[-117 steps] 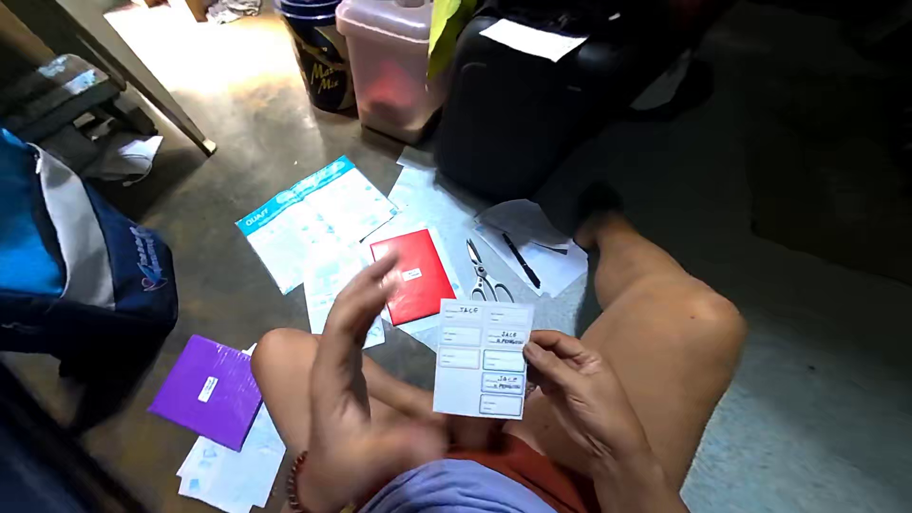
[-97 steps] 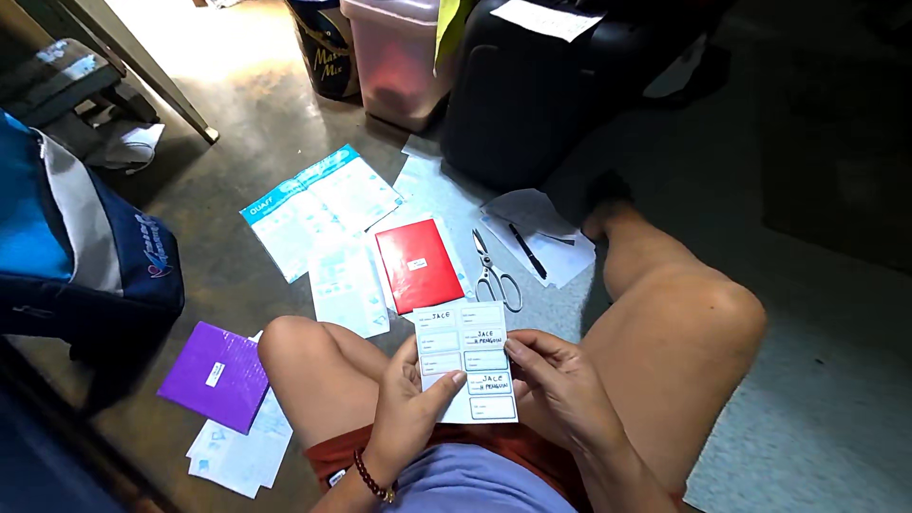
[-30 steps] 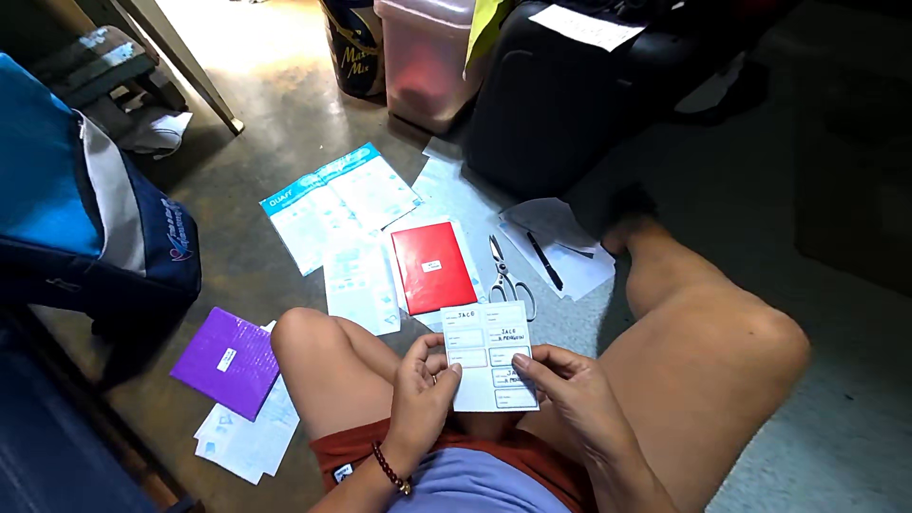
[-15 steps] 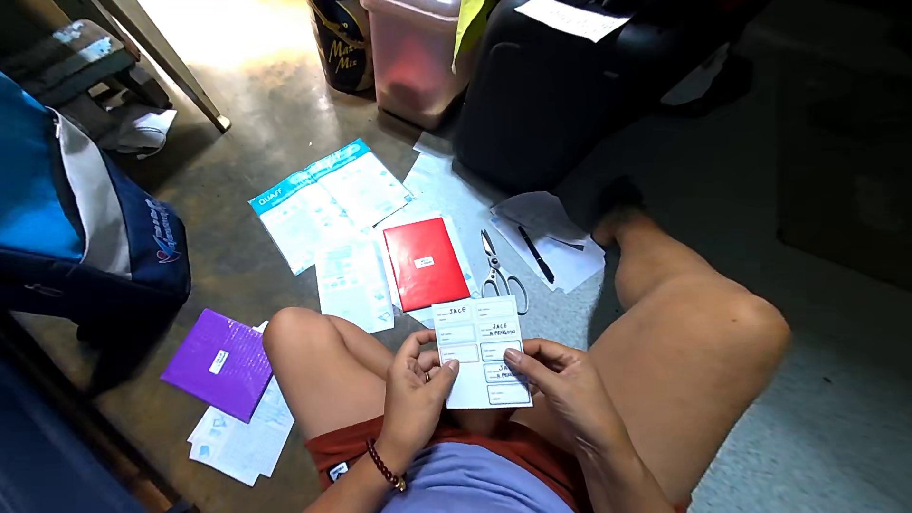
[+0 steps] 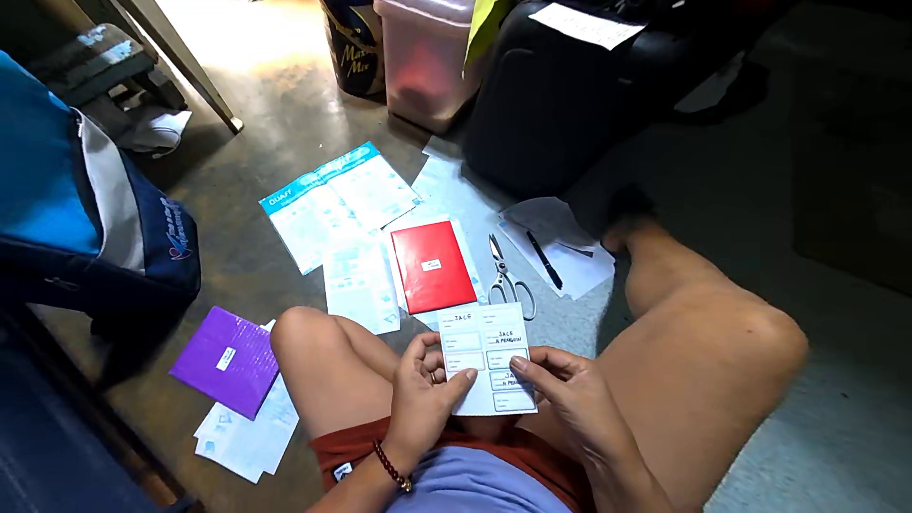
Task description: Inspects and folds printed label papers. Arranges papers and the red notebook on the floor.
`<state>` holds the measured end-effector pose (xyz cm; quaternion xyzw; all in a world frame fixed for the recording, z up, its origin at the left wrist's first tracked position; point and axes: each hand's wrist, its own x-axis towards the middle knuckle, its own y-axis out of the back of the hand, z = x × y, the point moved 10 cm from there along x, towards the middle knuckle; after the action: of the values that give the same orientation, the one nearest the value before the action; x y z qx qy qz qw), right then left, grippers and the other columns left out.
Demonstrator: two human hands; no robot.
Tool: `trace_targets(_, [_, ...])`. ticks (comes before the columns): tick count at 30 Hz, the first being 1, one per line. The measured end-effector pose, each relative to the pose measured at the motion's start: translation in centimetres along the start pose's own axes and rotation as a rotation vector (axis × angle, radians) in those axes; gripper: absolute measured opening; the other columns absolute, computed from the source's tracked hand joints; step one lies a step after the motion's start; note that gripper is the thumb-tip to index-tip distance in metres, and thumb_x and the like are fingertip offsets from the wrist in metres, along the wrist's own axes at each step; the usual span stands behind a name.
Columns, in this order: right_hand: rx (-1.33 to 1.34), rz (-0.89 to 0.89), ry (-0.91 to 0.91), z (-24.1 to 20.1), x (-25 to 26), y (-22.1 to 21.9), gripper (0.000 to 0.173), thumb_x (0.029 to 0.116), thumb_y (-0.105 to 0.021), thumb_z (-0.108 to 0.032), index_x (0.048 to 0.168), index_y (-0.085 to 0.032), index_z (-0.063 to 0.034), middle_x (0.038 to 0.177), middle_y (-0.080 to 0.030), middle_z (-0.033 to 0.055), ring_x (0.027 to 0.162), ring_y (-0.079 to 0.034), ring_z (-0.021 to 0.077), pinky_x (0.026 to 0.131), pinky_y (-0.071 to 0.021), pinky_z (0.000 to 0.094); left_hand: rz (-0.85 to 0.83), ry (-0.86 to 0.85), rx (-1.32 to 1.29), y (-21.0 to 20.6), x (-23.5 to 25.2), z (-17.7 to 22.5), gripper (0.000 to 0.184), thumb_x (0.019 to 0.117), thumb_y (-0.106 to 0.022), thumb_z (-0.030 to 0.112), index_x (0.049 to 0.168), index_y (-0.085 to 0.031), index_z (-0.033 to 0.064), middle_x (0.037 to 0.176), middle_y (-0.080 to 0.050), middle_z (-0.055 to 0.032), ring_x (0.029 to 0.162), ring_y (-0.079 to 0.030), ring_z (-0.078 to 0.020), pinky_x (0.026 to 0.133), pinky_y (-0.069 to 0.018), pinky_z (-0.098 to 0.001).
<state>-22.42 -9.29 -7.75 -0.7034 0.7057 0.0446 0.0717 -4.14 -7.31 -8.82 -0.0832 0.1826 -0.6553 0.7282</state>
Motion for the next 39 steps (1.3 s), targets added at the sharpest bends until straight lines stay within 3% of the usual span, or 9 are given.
trace_targets(15, [0.014, -0.001, -0.009, -0.07, 0.02, 0.06, 0.018, 0.0897, -0.063, 0.001, 0.081, -0.074, -0.0107, 0.07, -0.072, -0.0063, 0.058, -0.065, -0.0011, 0.055, -0.055, 0.0146, -0.005, 0.013, -0.017, 0.0, -0.05, -0.12, 0.039, 0.0885, -0.06, -0.016, 0.125, -0.049, -0.0056, 0.092, -0.075, -0.0072, 0.079, -0.075, -0.0122, 0.072, -0.063, -0.0272])
trace_targets(30, [0.067, -0.021, -0.056, 0.19, 0.31, -0.08, 0.03, 0.0976, -0.049, -0.002, 0.082, -0.073, -0.0109, 0.072, -0.073, -0.0051, 0.062, -0.068, 0.0016, 0.06, -0.0583, 0.0182, 0.0, 0.017, -0.023, 0.21, 0.06, -0.14, 0.032, 0.0939, -0.05, -0.013, 0.125, -0.049, -0.0054, 0.09, -0.075, -0.0055, 0.079, -0.074, -0.0109, 0.073, -0.0622, -0.0273])
trace_targets(39, [0.053, -0.011, -0.012, -0.05, 0.41, 0.1, 0.023, 0.0959, -0.053, -0.002, 0.087, -0.073, -0.0104, 0.075, -0.073, -0.0057, 0.065, -0.069, 0.0018, 0.061, -0.0589, 0.0183, 0.001, 0.005, -0.034, 0.3, 0.14, -0.04, 0.031, 0.0936, -0.047, -0.012, 0.124, -0.049, -0.0052, 0.089, -0.075, -0.0048, 0.078, -0.074, -0.0105, 0.073, -0.0619, -0.0271])
